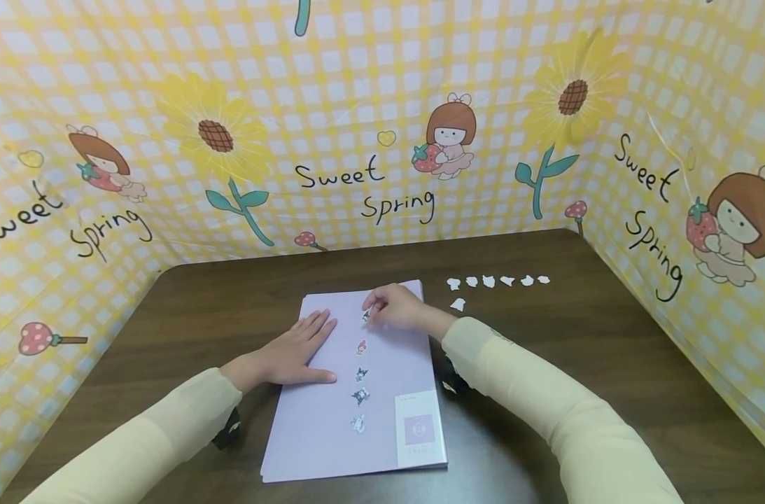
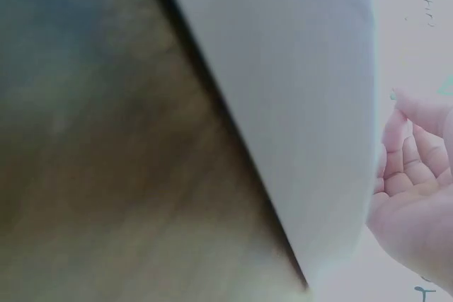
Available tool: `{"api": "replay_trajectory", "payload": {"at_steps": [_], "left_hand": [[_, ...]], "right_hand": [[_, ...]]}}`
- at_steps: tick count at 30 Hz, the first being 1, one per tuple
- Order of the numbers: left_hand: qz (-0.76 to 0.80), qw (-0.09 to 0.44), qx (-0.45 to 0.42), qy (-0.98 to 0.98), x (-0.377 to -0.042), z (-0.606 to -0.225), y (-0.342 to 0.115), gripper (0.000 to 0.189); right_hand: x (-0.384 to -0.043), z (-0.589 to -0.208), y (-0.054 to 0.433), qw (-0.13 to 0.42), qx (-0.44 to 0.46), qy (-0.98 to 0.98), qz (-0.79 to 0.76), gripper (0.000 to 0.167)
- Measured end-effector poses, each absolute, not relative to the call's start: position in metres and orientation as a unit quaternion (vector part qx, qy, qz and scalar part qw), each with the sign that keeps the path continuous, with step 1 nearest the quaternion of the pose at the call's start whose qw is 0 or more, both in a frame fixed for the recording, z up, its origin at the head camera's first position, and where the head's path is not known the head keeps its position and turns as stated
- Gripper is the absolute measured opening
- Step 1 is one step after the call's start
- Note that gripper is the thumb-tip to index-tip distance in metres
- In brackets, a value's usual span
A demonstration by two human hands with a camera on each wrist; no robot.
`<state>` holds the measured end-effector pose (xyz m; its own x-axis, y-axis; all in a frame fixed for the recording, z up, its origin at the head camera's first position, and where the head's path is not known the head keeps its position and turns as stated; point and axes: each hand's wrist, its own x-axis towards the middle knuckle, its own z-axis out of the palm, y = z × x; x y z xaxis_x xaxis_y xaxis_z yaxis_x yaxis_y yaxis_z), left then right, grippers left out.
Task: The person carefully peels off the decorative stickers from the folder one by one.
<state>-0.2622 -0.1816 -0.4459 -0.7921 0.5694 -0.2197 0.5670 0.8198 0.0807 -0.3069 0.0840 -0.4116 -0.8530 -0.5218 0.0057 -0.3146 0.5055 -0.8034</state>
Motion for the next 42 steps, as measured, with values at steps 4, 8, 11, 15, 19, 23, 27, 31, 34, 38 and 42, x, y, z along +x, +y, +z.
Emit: {"api": "replay_trajectory", "payload": {"at_steps": [4, 8, 11, 15, 19, 23, 27, 31, 34, 38, 42], "left_hand": [[0.007, 0.12, 0.302, 0.946, -0.263, -0.445, -0.181, 0.113], [0.006, 0.117, 0.307, 0.944, -0.263, -0.445, -0.181, 0.113], [0.007, 0.116, 0.31, 0.944, -0.262, -0.444, -0.18, 0.112], [0.011, 0.119, 0.312, 0.943, -0.261, -0.442, -0.18, 0.111], [0.011, 0.118, 0.313, 0.942, -0.261, -0.441, -0.18, 0.112], [0.009, 0.116, 0.316, 0.942, -0.261, -0.441, -0.18, 0.112], [0.013, 0.114, 0.318, 0.941, -0.26, -0.44, -0.18, 0.111], [0.02, 0.113, 0.314, 0.942, -0.259, -0.439, -0.181, 0.111], [0.019, 0.113, 0.313, 0.943, -0.259, -0.44, -0.181, 0.112], [0.02, 0.113, 0.314, 0.942, -0.259, -0.441, -0.181, 0.112], [0.022, 0.11, 0.314, 0.943, -0.259, -0.44, -0.181, 0.112]], "right_hand": [[-0.306, -0.41, 0.095, 0.112, -0.235, 0.857, -0.445, 0.011], [-0.307, -0.41, 0.107, 0.104, -0.228, 0.856, -0.452, 0.006], [-0.305, -0.409, 0.118, 0.096, -0.222, 0.86, -0.45, 0.005], [-0.302, -0.406, 0.133, 0.088, -0.211, 0.861, -0.455, 0.005], [-0.298, -0.405, 0.148, 0.083, -0.199, 0.857, -0.468, 0.005], [-0.297, -0.405, 0.164, 0.078, -0.191, 0.854, -0.478, 0.009], [-0.297, -0.406, 0.181, 0.082, -0.176, 0.847, -0.495, 0.014], [-0.296, -0.404, 0.196, 0.078, -0.161, 0.845, -0.503, 0.021], [-0.293, -0.403, 0.207, 0.074, -0.147, 0.845, -0.509, 0.025], [-0.29, -0.403, 0.22, 0.071, -0.125, 0.842, -0.52, 0.027], [-0.291, -0.406, 0.23, 0.062, -0.112, 0.843, -0.522, 0.027]]}}
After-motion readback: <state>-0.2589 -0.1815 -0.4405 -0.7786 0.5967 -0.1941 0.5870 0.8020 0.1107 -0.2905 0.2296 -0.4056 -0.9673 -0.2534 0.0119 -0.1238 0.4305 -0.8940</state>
